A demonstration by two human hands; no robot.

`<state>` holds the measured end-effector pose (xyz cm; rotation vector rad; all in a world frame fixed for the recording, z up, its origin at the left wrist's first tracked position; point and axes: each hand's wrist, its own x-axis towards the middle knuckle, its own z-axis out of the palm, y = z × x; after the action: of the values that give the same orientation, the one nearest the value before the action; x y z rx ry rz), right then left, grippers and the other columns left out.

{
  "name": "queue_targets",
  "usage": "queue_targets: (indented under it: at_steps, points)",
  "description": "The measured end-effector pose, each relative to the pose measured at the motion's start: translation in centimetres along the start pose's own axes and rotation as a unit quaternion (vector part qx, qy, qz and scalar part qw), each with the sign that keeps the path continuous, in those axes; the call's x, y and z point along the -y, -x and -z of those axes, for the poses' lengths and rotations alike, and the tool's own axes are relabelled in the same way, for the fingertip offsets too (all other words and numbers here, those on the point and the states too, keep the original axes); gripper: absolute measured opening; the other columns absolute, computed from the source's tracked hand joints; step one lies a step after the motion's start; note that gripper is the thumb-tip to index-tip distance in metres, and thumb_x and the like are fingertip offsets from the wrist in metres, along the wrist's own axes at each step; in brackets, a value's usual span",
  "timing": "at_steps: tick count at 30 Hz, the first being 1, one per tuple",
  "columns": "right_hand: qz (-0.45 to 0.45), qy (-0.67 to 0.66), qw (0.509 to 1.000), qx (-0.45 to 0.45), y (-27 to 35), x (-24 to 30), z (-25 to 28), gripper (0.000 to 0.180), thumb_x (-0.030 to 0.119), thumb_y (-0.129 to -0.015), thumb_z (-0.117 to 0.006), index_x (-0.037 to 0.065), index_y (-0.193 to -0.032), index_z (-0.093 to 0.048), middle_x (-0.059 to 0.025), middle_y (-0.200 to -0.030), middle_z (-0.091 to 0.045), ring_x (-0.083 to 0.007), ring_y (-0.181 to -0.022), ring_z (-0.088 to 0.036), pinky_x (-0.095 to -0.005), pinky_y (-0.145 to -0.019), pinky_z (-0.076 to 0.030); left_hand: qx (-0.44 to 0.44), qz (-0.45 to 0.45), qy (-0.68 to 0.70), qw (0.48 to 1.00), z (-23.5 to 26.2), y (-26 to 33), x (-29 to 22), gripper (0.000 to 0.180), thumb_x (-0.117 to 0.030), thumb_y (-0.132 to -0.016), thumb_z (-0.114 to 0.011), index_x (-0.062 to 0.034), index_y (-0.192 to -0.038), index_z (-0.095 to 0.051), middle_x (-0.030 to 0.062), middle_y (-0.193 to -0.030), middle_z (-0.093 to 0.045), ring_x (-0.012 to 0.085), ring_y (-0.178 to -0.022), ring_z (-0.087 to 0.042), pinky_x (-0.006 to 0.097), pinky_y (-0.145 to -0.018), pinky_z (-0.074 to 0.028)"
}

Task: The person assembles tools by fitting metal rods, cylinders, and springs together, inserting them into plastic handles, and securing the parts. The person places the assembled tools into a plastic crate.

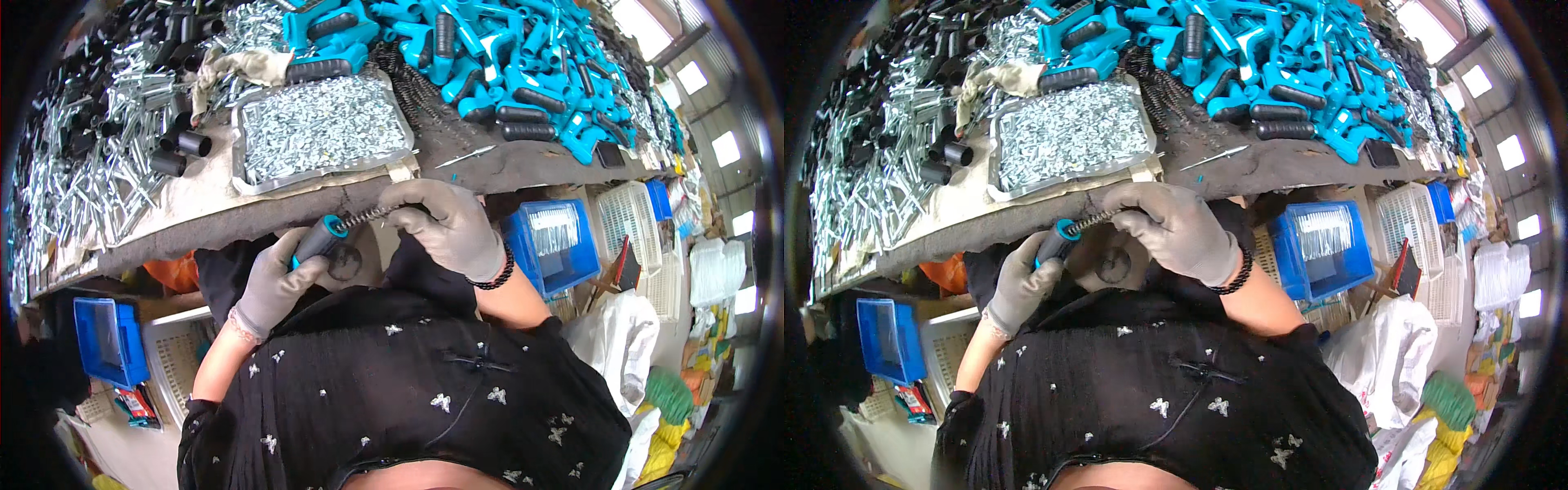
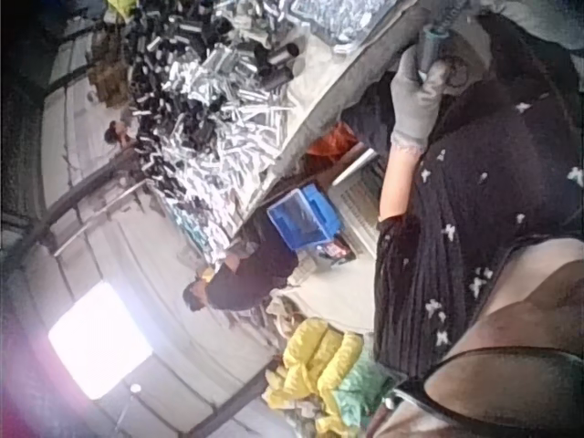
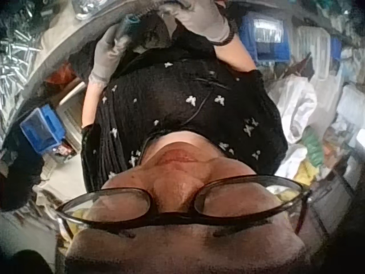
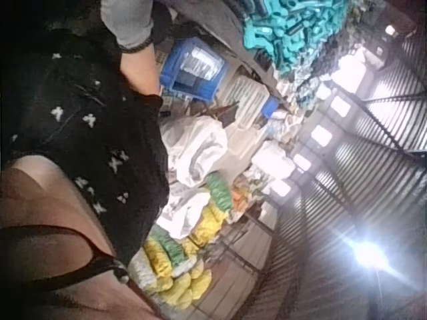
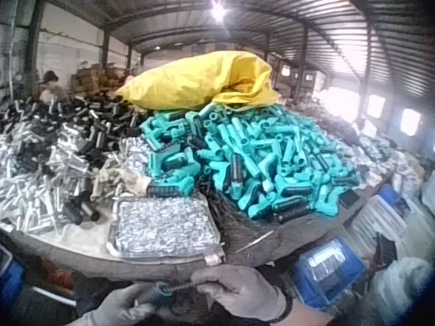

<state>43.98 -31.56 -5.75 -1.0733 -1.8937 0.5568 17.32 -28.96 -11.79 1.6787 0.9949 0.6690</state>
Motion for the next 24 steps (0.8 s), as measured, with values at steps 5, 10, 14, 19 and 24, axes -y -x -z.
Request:
queue_targets:
  at_steps: [5, 10, 14, 19, 24]
  points:
    - [0.041, -0.001, 0.999, 0.033, -0.6, -1.5, -0.7, 0.016, 0.011, -0.094, -0.067, 0.001, -0.106, -0.067, -0.0104, -0.096, -0.071, -0.0255, -0.081, -0.069, -0.0342, -0.072, -0.054, -0.028, -0.068, -0.072, 0.995, 0.8, -0.2, 0.5, 0.048, -0.029, -0.086, -0.076, 0.0012, -0.119, -0.060, 0.0185, -0.091, -0.066, 0.0310, -0.082, -0.068, 0.036, -0.073, -0.052]
    - [0.003, 0.029, 0.998, 0.063, -2.2, -0.7, -2.5, 0.016, 0.021, -0.093, -0.066, 0.006, -0.099, -0.067, -0.0132, -0.087, -0.068, -0.0346, -0.081, -0.067, -0.0396, -0.071, -0.052, -0.055, -0.142, -0.187, 0.970, 1.5, 0.2, 0.4, 0.052, -0.033, -0.082, -0.078, 0.0005, -0.117, -0.061, 0.0218, -0.097, -0.067, 0.0388, -0.091, -0.068, 0.040, -0.075, -0.053]
    - [0.018, 0.078, 0.988, 0.131, -3.6, -1.3, -4.8, 0.027, 0.036, -0.095, -0.061, 0.011, -0.097, -0.069, -0.0126, -0.084, -0.066, -0.0350, -0.083, -0.066, -0.0441, -0.073, -0.051, -0.084, -0.108, -0.158, 0.978, 2.3, 1.3, 0.6, 0.054, -0.033, -0.082, -0.079, 0.0004, -0.120, -0.060, 0.0205, -0.098, -0.068, 0.0339, -0.088, -0.069, 0.039, -0.076, -0.053]
    - [0.070, -0.035, 0.937, 0.342, -10.1, -0.6, -4.1, 0.033, 0.035, -0.094, -0.063, 0.005, -0.106, -0.068, -0.0155, -0.096, -0.070, -0.0327, -0.092, -0.068, -0.0395, -0.082, -0.053, -0.020, 0.031, 0.097, 0.995, 3.4, 3.8, 2.1, 0.055, -0.041, -0.087, -0.076, 0.0001, -0.120, -0.060, 0.0048, -0.081, -0.063, 0.0108, -0.067, -0.059, 0.027, -0.062, -0.048]
    - [-0.024, 0.389, 0.917, 0.084, -21.1, -6.1, -2.7, 0.035, 0.024, -0.093, -0.059, 0.008, -0.123, -0.062, -0.0226, -0.110, -0.068, -0.0378, -0.107, -0.065, -0.0467, -0.095, -0.050, -0.074, 0.049, 0.208, 0.974, 3.6, 4.3, 2.3, 0.060, -0.058, -0.093, -0.063, -0.0038, -0.119, -0.059, -0.0005, -0.077, -0.059, 0.0059, -0.060, -0.050, 0.022, -0.054, -0.041]
